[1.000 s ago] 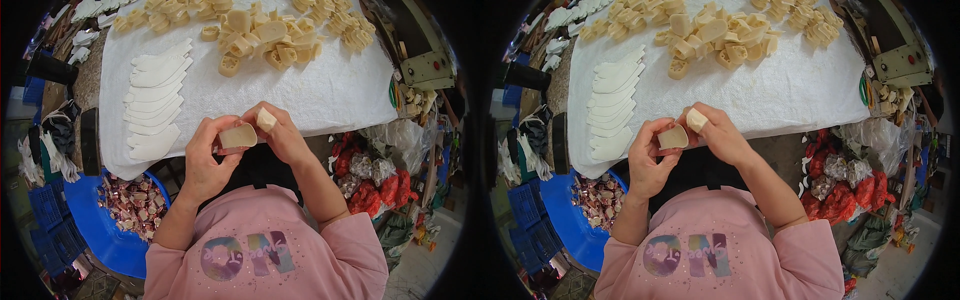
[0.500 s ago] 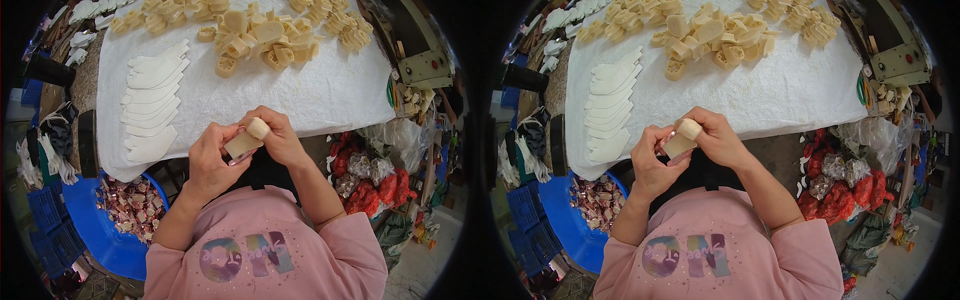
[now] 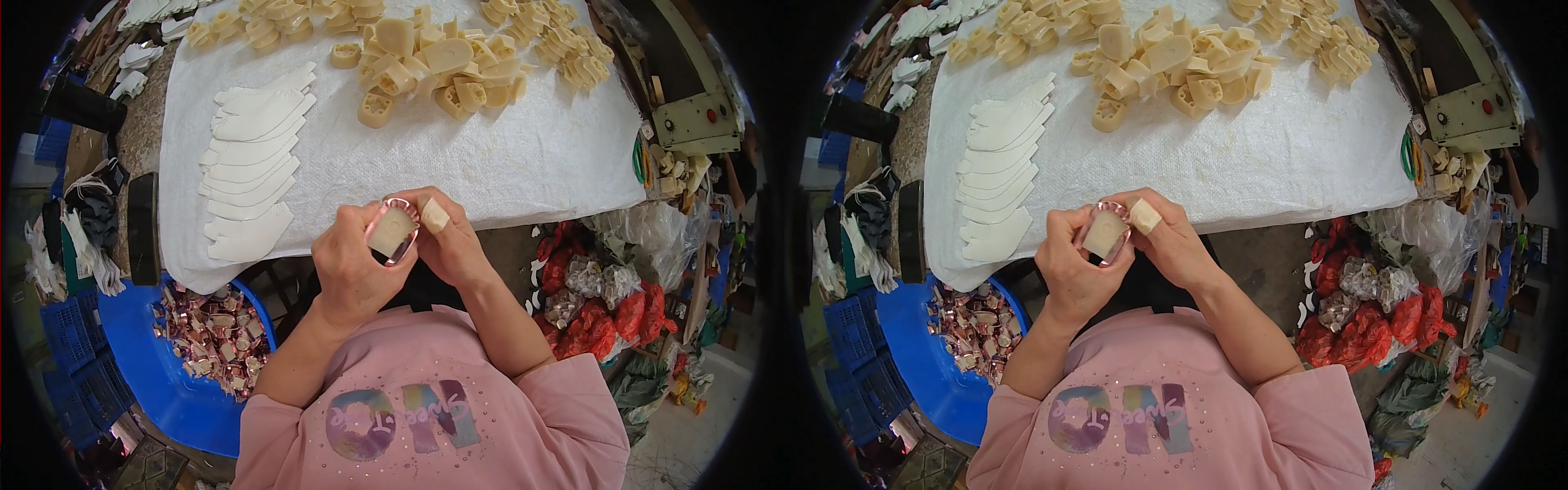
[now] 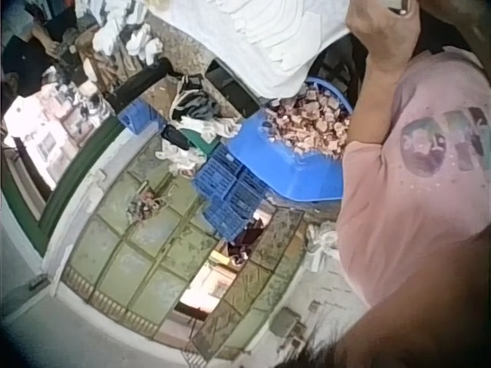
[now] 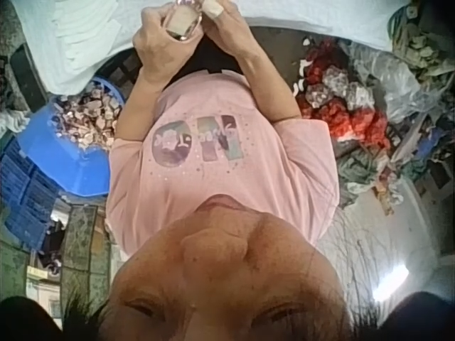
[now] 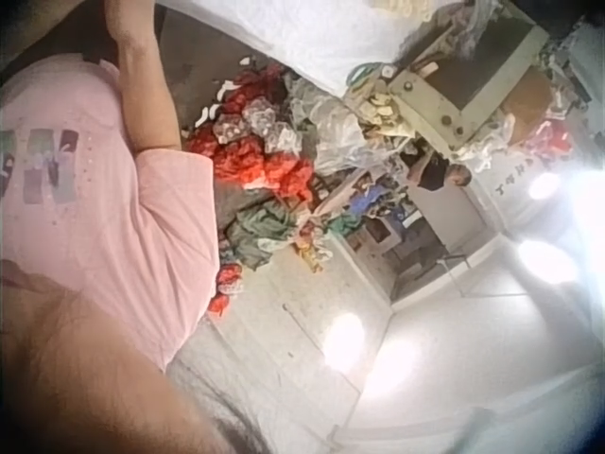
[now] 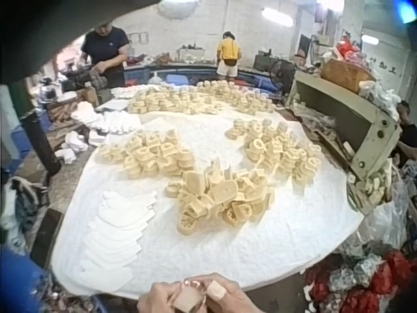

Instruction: Assembling small cream-colored shoe components by inserting one piece into another.

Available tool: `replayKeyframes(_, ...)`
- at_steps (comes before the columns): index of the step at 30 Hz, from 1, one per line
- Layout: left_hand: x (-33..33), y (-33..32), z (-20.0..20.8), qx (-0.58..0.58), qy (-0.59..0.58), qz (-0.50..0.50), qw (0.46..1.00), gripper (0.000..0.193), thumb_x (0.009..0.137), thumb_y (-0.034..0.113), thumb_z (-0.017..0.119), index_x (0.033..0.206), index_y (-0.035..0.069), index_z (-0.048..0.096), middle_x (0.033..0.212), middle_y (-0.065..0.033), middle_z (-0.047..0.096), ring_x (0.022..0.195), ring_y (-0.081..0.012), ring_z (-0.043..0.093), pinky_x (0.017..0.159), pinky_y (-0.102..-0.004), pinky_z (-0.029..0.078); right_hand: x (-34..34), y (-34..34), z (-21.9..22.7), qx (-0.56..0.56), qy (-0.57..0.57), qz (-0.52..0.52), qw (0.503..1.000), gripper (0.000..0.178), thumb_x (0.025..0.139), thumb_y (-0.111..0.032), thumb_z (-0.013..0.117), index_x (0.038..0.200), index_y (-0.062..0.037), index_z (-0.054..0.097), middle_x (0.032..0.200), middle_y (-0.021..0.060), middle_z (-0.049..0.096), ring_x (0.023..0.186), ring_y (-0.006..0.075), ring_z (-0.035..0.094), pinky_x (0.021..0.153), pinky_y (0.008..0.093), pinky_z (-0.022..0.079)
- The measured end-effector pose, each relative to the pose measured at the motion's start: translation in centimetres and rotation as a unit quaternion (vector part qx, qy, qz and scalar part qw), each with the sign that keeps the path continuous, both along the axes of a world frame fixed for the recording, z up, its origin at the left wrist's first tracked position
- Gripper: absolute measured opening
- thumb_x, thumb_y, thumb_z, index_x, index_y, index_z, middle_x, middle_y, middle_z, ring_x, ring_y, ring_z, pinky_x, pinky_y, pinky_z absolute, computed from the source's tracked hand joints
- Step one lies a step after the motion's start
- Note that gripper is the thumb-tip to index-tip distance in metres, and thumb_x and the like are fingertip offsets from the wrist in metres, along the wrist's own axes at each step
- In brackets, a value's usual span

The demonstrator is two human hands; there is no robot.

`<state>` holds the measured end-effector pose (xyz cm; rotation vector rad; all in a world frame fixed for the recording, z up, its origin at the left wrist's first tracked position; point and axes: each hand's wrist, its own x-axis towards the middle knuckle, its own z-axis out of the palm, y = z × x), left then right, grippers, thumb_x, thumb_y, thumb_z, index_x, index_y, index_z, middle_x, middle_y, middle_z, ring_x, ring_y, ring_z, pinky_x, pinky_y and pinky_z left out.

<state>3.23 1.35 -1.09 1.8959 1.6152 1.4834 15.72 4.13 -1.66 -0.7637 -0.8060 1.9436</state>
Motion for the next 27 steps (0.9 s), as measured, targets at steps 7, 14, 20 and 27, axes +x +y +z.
replayKeyframes(7, 0.2, -0.1, -0.7, 0.031, 0.019, 0.048, 0.998, 0.041, 0.060, 0.008, 0.079, 0.090, 0.000, 0.052, 0.073, -0.0115, 0.057, 0.058, -0.0266, 0.060, 0.051, -0.0326, 0.049, -0.6, -0.4, -0.6, 0.171, -0.196, -0.032, 0.965, 0.021, 0.094, -0.015, 0.044, 0.104, 0.0000, 0.056, 0.095, 0.0081, 0.062, 0.090, 0.0175, 0.060, 0.077, 0.0299, 0.047)
replayKeyframes(14, -0.7, 0.0, -0.7, -0.004, -0.004, 0.033, 0.999, 0.040, 0.063, 0.009, 0.079, 0.090, 0.000, 0.051, 0.075, -0.0130, 0.060, 0.061, -0.0268, 0.063, 0.053, -0.0321, 0.051, -0.8, -0.1, -0.1, 0.257, -0.340, -0.051, 0.903, 0.019, 0.092, -0.010, 0.046, 0.105, -0.0004, 0.056, 0.085, 0.0085, 0.061, 0.075, 0.0147, 0.058, 0.067, 0.0314, 0.049)
replayKeyframes(20, -1.8, -0.3, 0.0, -0.123, -0.180, -0.025, 0.976, 0.036, 0.070, 0.011, 0.076, 0.093, 0.000, 0.050, 0.081, -0.0142, 0.064, 0.071, -0.0168, 0.066, 0.061, -0.0283, 0.051, 1.2, 1.7, -0.4, 0.210, -0.150, 0.066, 0.964, 0.036, 0.094, -0.020, 0.051, 0.126, -0.0037, 0.051, 0.099, 0.0040, 0.054, 0.087, 0.0129, 0.052, 0.080, 0.0266, 0.043)
replayKeyframes(27, -2.8, -1.2, 0.3, -0.233, -0.505, -0.209, 0.805, 0.029, 0.081, 0.018, 0.068, 0.096, -0.001, 0.051, 0.079, -0.0107, 0.061, 0.075, -0.0125, 0.060, 0.069, -0.0246, 0.048, 0.6, 1.9, -0.3, 0.285, -0.102, 0.117, 0.946, 0.032, 0.091, -0.024, 0.057, 0.115, -0.0034, 0.054, 0.109, 0.0062, 0.047, 0.093, 0.0136, 0.048, 0.082, 0.0268, 0.042)
